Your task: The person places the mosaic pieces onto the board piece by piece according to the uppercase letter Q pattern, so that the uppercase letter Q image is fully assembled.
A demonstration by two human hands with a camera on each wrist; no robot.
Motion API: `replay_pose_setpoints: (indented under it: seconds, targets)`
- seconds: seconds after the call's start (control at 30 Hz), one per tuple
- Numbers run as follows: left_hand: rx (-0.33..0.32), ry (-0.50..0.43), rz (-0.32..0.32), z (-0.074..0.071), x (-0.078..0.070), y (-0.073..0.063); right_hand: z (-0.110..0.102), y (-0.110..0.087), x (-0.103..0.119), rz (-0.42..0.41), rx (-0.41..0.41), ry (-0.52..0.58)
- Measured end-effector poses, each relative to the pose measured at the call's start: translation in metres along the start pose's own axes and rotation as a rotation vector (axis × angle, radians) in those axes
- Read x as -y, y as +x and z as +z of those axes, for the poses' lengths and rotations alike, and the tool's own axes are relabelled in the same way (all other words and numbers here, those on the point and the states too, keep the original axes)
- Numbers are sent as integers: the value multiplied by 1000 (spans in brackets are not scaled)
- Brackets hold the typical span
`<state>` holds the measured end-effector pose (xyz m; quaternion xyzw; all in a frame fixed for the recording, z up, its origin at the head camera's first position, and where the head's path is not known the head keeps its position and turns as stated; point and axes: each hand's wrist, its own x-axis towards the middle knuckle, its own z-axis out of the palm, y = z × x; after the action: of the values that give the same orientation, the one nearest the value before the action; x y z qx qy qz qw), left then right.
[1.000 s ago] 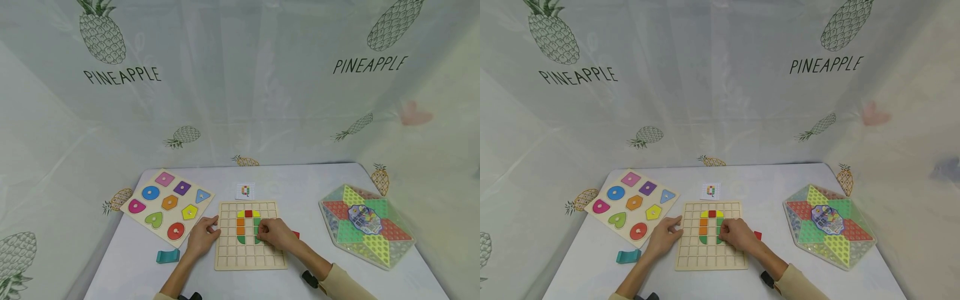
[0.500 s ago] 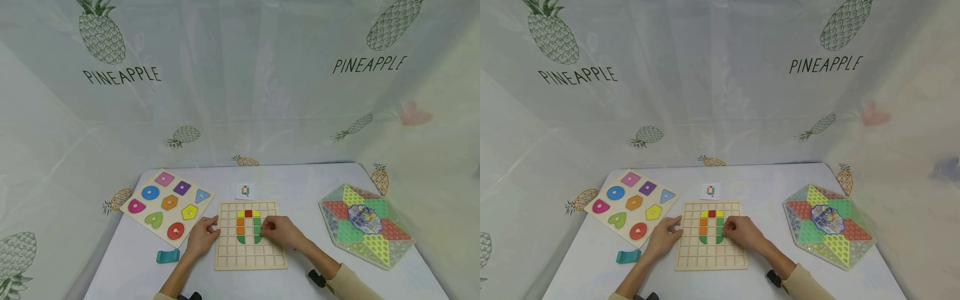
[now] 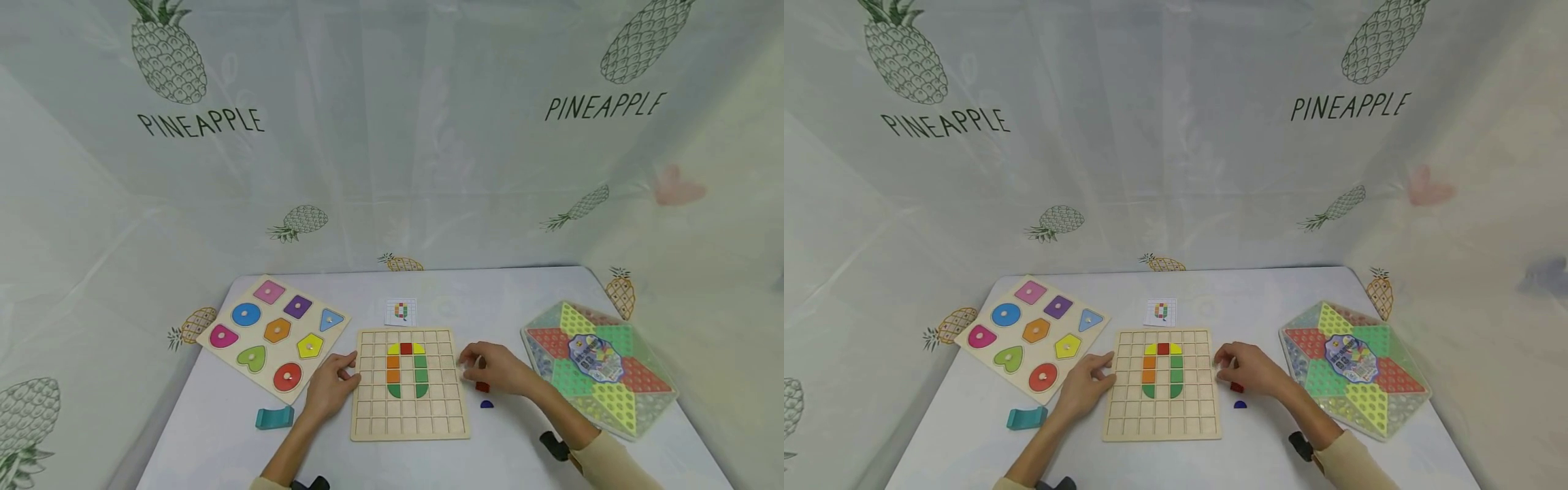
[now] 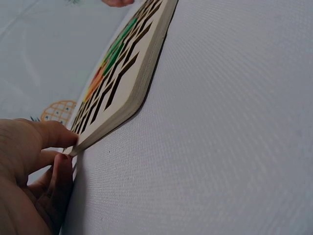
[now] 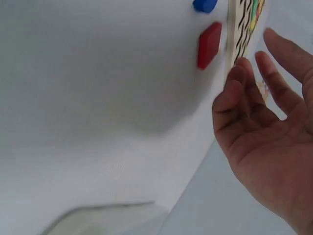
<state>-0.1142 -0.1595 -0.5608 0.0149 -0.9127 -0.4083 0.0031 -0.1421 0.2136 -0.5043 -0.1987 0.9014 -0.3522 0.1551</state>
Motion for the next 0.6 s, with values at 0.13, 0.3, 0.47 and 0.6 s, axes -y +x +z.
replay_pose_setpoints:
  seconds: [0.13, 0.3, 0.47, 0.6]
  targets:
    - [-1, 1, 3, 0, 0, 0, -8, -9, -8, -7, 31, -49]
    - [-5, 1, 2, 0, 0, 0, -8, -15, -21, -16, 44, -104]
    - [-8, -3, 9, 1, 1, 0, -4, -15, -29, -8, 22, -127]
    - [-13, -2, 9, 2, 2, 0, -2, -13, -31, 2, 12, -139]
